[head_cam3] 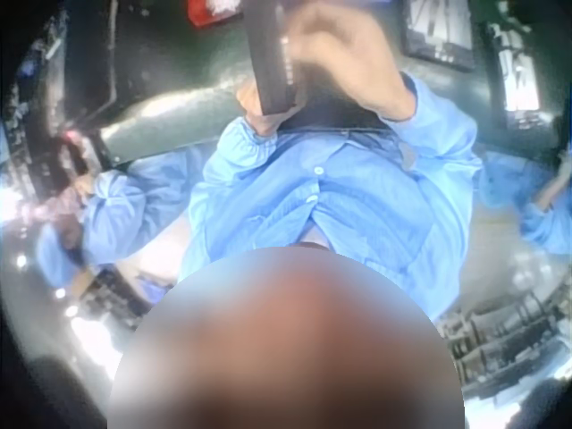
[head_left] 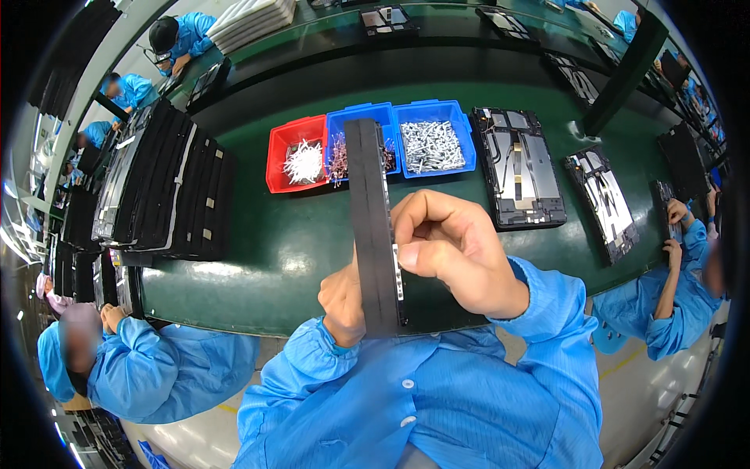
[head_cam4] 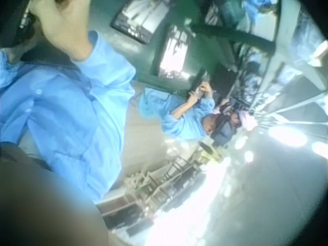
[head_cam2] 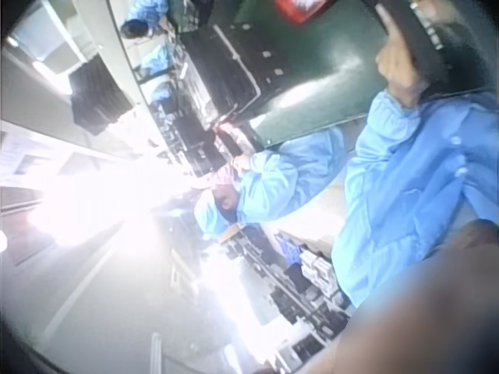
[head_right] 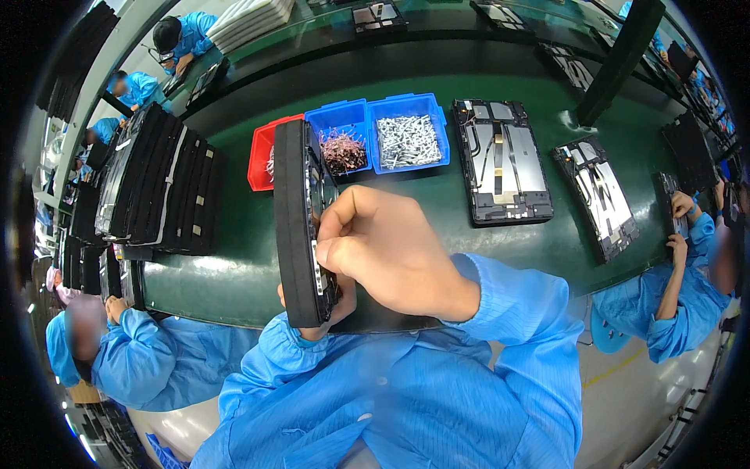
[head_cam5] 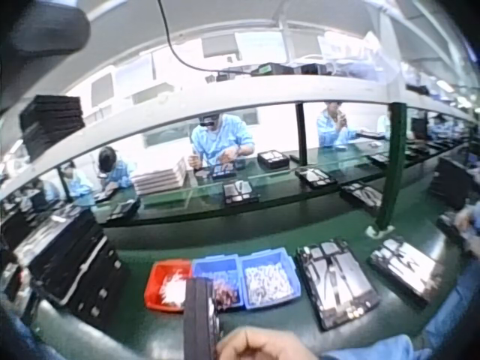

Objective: Assembling small electronic components into a tablet or mobile device housing on a production line.

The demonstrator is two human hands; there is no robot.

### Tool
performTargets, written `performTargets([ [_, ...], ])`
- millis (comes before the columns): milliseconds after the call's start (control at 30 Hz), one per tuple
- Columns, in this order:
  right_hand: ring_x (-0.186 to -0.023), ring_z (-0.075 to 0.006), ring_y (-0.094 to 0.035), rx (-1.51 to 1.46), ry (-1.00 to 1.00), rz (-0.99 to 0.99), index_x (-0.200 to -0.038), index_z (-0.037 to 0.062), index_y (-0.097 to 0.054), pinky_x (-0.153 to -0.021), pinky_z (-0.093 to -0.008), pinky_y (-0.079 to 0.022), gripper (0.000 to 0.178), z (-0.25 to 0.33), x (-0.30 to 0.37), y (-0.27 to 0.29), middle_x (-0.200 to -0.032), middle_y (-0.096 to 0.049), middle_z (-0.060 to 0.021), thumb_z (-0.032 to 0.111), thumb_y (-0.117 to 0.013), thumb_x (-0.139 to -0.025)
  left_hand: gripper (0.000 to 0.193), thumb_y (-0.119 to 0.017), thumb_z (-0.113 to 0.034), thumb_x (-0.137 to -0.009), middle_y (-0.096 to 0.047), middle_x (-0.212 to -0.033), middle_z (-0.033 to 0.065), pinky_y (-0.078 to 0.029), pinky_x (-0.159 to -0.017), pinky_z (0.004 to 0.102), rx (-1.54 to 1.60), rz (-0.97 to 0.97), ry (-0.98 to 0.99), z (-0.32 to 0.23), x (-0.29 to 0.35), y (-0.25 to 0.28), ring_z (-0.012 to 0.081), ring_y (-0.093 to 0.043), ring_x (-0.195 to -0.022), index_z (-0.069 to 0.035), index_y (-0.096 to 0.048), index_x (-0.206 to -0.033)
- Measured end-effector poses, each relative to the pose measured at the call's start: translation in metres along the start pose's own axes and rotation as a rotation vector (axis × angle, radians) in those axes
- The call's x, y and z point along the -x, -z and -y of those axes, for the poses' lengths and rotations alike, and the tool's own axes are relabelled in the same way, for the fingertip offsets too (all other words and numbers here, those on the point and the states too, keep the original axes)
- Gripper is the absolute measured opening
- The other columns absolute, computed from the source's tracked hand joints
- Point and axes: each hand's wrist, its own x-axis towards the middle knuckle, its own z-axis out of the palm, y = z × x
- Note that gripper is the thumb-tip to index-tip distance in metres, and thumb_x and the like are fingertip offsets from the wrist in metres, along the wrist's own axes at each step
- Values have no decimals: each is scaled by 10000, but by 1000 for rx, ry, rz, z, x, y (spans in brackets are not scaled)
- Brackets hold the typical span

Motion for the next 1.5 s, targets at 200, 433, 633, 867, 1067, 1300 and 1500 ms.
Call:
performTargets([
  [200, -760, -124, -643, -14, 38, -18, -970, -32, -548, -629, -291, -530, 130, 2, 0, -3, -875, -672, -99, 23, -629, -884, 493, -743, -35, -758, -691, -1171, 296, -575, -571, 285, -23, -4, -159, -2, -12, 3, 242, -756, -725, 154, -634, -1200],
  [433, -780, -83, -506, -44, -80, -49, -989, 24, -471, -690, -269, -446, 157, 3, -2, -8, -905, -541, -28, 17, -546, -852, 644, -781, -72, -776, -751, -970, 216, -566, -542, 280, -42, 28, -168, -9, -21, 9, 208, -736, -646, 206, -537, -1303],
  [633, -936, -135, -479, -140, 268, 33, -1123, 44, -368, -843, -323, -422, 316, -36, 13, -11, -1078, -454, -93, -11, -499, -840, 716, -786, -88, -798, -760, -892, 169, -568, -542, 285, 35, 63, -155, -8, -19, 8, 194, -737, -651, 237, -462, -1348],
  [867, -1069, -169, -499, -155, 480, 96, -1233, 56, -358, -931, -349, -423, 422, -47, 17, -6, -1188, -432, -105, 53, -633, -912, 391, -746, -45, -709, -747, -990, 211, -573, -553, 312, 145, 53, 48, 4, 10, -8, 276, -749, -690, 83, -717, -1077],
  [1067, -1115, -143, -557, 556, 459, -357, -1351, -16, -478, -995, -309, -460, 432, -20, 33, 78, -1233, -581, -80, 71, -656, -968, 454, -680, -35, -867, -658, -1133, 139, -543, -834, 341, 650, -266, 430, -27, 1, -4, 228, -660, -948, 37, -541, -1292],
  [1300, -1282, -216, -555, 214, 244, -452, -1486, -49, -433, -1090, -332, -425, 545, -35, 85, 118, -1422, -557, -165, 35, -613, -979, 458, -748, -176, -918, -658, -1206, 97, -513, -911, 314, 1248, 307, 943, -34, -81, -42, 159, -639, -1027, 29, -561, -1282],
  [1500, -1205, -196, -605, 392, 244, -862, -1444, -110, -454, -1052, -309, -456, 510, -22, 83, 192, -1350, -620, -176, 99, -615, -1007, 782, -756, -293, -897, -623, -1234, 299, -519, -959, 407, 799, 425, 358, -49, -70, -140, 393, -647, -1133, 146, -377, -1420],
])
